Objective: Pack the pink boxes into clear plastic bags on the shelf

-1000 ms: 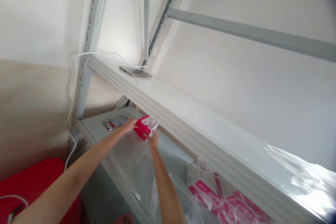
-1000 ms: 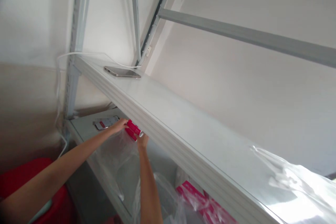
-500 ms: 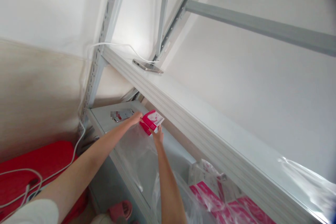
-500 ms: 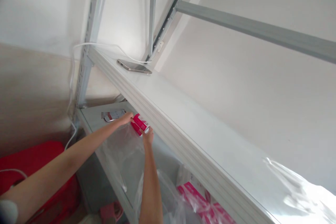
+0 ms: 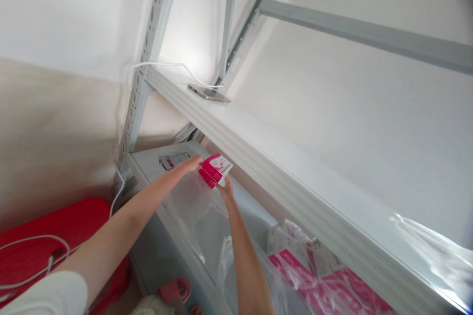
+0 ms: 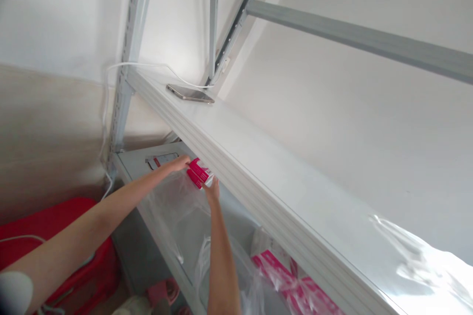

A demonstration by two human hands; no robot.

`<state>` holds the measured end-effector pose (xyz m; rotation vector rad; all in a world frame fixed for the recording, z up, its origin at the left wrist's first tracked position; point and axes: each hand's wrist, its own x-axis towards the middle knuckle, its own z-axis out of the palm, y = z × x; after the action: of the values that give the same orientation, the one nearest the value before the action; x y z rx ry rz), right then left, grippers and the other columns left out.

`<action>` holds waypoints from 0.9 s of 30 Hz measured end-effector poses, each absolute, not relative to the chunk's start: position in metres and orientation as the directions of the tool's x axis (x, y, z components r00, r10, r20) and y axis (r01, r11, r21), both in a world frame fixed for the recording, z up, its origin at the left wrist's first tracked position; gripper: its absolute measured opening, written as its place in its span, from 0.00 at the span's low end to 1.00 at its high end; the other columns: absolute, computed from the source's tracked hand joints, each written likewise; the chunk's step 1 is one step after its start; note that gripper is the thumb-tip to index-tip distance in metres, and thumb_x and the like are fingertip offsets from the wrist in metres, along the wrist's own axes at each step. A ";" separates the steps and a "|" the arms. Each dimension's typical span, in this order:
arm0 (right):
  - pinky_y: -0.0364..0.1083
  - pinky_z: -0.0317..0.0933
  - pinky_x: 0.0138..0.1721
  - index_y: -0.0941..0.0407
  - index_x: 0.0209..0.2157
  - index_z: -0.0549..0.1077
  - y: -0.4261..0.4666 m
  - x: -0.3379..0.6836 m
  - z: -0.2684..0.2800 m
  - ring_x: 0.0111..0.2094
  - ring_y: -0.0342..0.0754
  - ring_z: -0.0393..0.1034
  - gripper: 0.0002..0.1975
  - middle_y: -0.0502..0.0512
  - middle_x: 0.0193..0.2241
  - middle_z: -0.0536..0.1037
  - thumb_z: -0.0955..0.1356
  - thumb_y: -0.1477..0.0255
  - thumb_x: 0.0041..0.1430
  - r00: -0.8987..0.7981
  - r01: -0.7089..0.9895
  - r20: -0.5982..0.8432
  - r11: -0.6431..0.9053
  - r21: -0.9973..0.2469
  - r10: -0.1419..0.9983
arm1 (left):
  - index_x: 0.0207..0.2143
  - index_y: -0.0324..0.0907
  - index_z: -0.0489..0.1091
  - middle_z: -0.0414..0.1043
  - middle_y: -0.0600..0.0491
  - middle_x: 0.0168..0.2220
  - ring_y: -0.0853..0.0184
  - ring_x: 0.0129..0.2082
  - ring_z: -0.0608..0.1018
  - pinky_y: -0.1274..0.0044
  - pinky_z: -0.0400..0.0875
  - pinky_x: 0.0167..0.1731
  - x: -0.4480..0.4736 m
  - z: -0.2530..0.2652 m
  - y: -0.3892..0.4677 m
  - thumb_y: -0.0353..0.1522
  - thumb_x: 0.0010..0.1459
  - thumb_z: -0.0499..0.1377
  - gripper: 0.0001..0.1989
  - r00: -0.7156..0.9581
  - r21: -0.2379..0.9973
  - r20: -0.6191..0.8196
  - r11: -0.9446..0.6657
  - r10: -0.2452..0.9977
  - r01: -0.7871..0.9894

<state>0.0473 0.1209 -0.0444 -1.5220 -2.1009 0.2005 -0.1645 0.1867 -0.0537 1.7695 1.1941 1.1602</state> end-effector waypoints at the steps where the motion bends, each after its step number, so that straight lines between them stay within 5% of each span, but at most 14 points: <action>1: 0.52 0.61 0.48 0.61 0.56 0.62 0.116 0.050 -0.037 0.53 0.55 0.64 0.30 0.64 0.49 0.72 0.65 0.65 0.53 -0.184 0.827 0.324 0.324 -0.458 0.928 | 0.14 0.39 0.68 0.70 0.52 0.18 0.61 0.26 0.73 0.73 0.65 0.32 -0.166 -0.049 0.182 0.24 0.40 0.62 0.07 0.186 0.884 0.302 -0.348 0.935 0.314; 3: 0.50 0.62 0.48 0.58 0.54 0.65 0.096 0.059 -0.019 0.50 0.52 0.68 0.25 0.61 0.48 0.73 0.64 0.65 0.54 -0.130 0.804 0.317 0.287 -0.521 0.940 | 0.22 0.39 0.74 0.76 0.48 0.27 0.58 0.33 0.75 0.72 0.66 0.37 -0.168 -0.038 0.168 0.25 0.42 0.62 0.02 0.192 0.867 0.355 -0.400 0.915 0.298; 5: 0.48 0.64 0.44 0.54 0.47 0.70 0.063 0.072 -0.003 0.42 0.49 0.72 0.17 0.56 0.43 0.77 0.61 0.65 0.59 -0.109 0.818 0.292 0.253 -0.517 0.950 | 0.33 0.41 0.76 0.77 0.47 0.39 0.56 0.43 0.74 0.70 0.64 0.46 -0.171 -0.030 0.149 0.28 0.45 0.62 0.10 0.153 0.839 0.446 -0.471 0.882 0.272; 7: 0.48 0.65 0.38 0.52 0.36 0.73 0.020 0.084 0.006 0.33 0.50 0.74 0.18 0.55 0.31 0.78 0.56 0.62 0.64 -0.064 0.887 0.223 0.158 -0.434 0.973 | 0.40 0.43 0.75 0.74 0.48 0.46 0.57 0.50 0.71 0.70 0.59 0.53 -0.174 -0.025 0.125 0.30 0.48 0.62 0.14 0.099 0.808 0.528 -0.535 0.843 0.247; 11: 0.49 0.64 0.30 0.55 0.31 0.73 -0.060 0.094 -0.009 0.31 0.56 0.74 0.23 0.63 0.28 0.77 0.56 0.56 0.64 0.042 0.992 0.296 -0.003 -0.130 0.954 | 0.44 0.45 0.74 0.72 0.49 0.49 0.60 0.51 0.71 0.70 0.57 0.56 -0.172 -0.029 0.072 0.33 0.54 0.59 0.14 0.121 0.769 0.583 -0.594 0.803 0.235; 15: 0.49 0.64 0.29 0.56 0.34 0.74 -0.092 0.090 -0.037 0.33 0.58 0.74 0.14 0.65 0.33 0.77 0.64 0.60 0.59 0.058 0.995 0.261 -0.034 -0.095 0.964 | 0.42 0.47 0.75 0.74 0.50 0.46 0.61 0.49 0.72 0.70 0.59 0.55 -0.159 -0.037 0.023 0.34 0.56 0.58 0.12 0.218 0.776 0.560 -0.598 0.800 0.202; 17: 0.48 0.64 0.30 0.55 0.32 0.73 -0.093 0.091 -0.042 0.33 0.55 0.75 0.08 0.62 0.31 0.78 0.64 0.67 0.58 0.091 0.980 0.202 -0.051 -0.193 0.975 | 0.40 0.47 0.76 0.75 0.50 0.45 0.61 0.48 0.73 0.70 0.60 0.54 -0.151 -0.036 0.001 0.35 0.56 0.57 0.11 0.281 0.786 0.533 -0.590 0.798 0.186; 20: 0.47 0.63 0.31 0.54 0.28 0.71 -0.092 0.098 -0.038 0.28 0.51 0.74 0.11 0.57 0.26 0.78 0.59 0.68 0.59 0.138 0.863 0.192 -0.023 -0.505 0.972 | 0.40 0.45 0.75 0.74 0.50 0.45 0.63 0.47 0.73 0.70 0.62 0.53 -0.140 -0.026 -0.029 0.36 0.58 0.56 0.11 0.358 0.774 0.510 -0.599 0.782 0.207; 23: 0.47 0.63 0.26 0.55 0.30 0.67 -0.102 0.110 -0.024 0.22 0.49 0.71 0.16 0.54 0.23 0.76 0.57 0.59 0.58 0.211 0.512 0.243 0.105 -0.853 0.947 | 0.44 0.43 0.72 0.73 0.50 0.46 0.63 0.48 0.73 0.70 0.63 0.52 -0.126 -0.017 -0.056 0.37 0.59 0.55 0.13 0.408 0.761 0.484 -0.603 0.774 0.239; 27: 0.46 0.60 0.20 0.54 0.30 0.65 -0.135 0.126 0.000 0.21 0.49 0.70 0.19 0.51 0.21 0.74 0.62 0.51 0.51 0.335 0.060 0.209 0.201 -0.978 0.919 | 0.56 0.47 0.62 0.68 0.49 0.52 0.64 0.48 0.72 0.70 0.64 0.50 -0.096 -0.019 -0.085 0.39 0.56 0.59 0.25 0.461 0.787 0.468 -0.593 0.754 0.170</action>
<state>0.1264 -0.1350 -0.0002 -1.2168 -1.0612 0.7924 -0.0965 -0.0853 -0.0192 2.0372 0.7665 1.1114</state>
